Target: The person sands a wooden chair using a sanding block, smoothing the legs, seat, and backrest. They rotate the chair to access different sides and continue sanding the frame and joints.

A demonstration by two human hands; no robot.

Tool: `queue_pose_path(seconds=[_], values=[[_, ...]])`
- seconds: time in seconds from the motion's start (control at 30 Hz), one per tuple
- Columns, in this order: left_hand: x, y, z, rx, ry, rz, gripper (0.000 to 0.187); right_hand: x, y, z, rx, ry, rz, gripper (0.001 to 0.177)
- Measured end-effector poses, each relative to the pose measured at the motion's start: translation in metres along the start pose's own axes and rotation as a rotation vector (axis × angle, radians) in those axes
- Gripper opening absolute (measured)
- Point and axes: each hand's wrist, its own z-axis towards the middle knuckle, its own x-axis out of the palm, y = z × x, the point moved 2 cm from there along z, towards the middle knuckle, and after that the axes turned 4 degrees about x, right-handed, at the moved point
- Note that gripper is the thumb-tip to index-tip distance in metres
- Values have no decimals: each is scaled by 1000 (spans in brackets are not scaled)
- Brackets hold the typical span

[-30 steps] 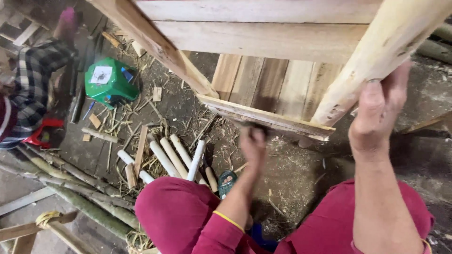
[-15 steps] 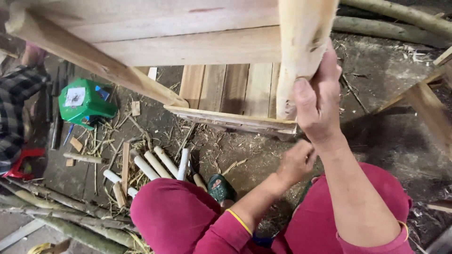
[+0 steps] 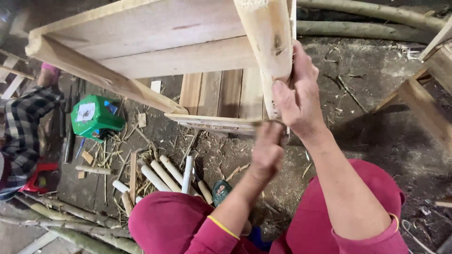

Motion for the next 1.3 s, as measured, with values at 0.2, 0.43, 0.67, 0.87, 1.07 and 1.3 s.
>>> queue_pose_path(seconds=[0.2,0.43,0.67,0.87,1.07,1.3], values=[[4,-15,-25,-821,-11,-1066,15,-24,-5,2,-82,194,600,54],[-20,18,69,50,-90,-39,25,-30,14,-1,27,268,645,59],[3,43,-18,136,-42,193,24,-21,-8,-3,-78,137,502,65],[-53,37,63,210,-38,137,28,-19,14,1,-102,143,508,68],[-52,47,155,399,-116,305,37,-15,17,-2,-118,132,566,71],[-55,58,58,461,266,428,29,-16,7,-1,-51,118,517,63]])
